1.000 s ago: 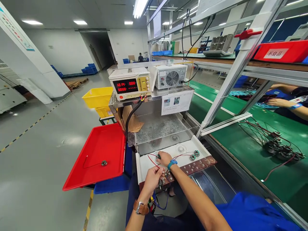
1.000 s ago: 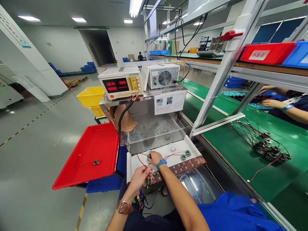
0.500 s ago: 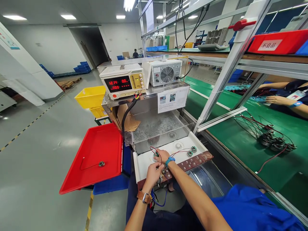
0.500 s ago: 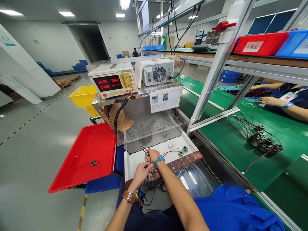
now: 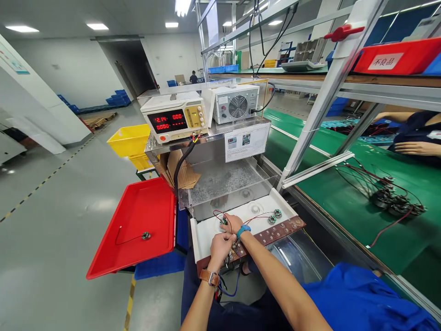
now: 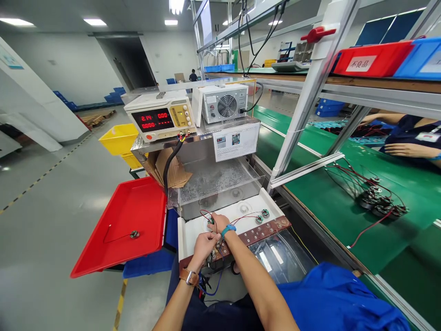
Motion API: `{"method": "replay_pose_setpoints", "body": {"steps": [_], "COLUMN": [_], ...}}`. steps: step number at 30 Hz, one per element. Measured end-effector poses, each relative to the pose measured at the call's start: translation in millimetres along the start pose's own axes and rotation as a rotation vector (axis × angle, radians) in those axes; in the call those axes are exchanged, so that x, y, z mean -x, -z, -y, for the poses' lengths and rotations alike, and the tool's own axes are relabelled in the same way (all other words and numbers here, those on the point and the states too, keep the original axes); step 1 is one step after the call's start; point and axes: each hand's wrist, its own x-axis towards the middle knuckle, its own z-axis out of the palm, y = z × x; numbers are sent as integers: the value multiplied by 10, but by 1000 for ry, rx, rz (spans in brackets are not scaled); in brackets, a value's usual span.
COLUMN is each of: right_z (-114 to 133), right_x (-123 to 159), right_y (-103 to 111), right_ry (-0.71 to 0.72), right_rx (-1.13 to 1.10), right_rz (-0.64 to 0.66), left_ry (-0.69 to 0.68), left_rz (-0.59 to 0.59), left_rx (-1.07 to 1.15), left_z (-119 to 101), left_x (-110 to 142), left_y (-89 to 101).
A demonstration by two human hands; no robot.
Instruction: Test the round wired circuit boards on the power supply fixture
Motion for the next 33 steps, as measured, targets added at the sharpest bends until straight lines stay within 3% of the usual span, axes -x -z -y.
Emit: {"method": "replay_pose_setpoints", "body": {"steps": [18,33], "right_z": [-18,-2], "right_x": [17,22], "right_y": [-4,-15], "right_ry": [20,16], "right_rx": [1,-8], "right_rz": [2,-9], "left_ry": [89,82], "left_rz": [-5,-3], "left_rx": [-151,-201], "left_z": [-209,-253], "left_x": [103,129], "left_y": [101,113]}}
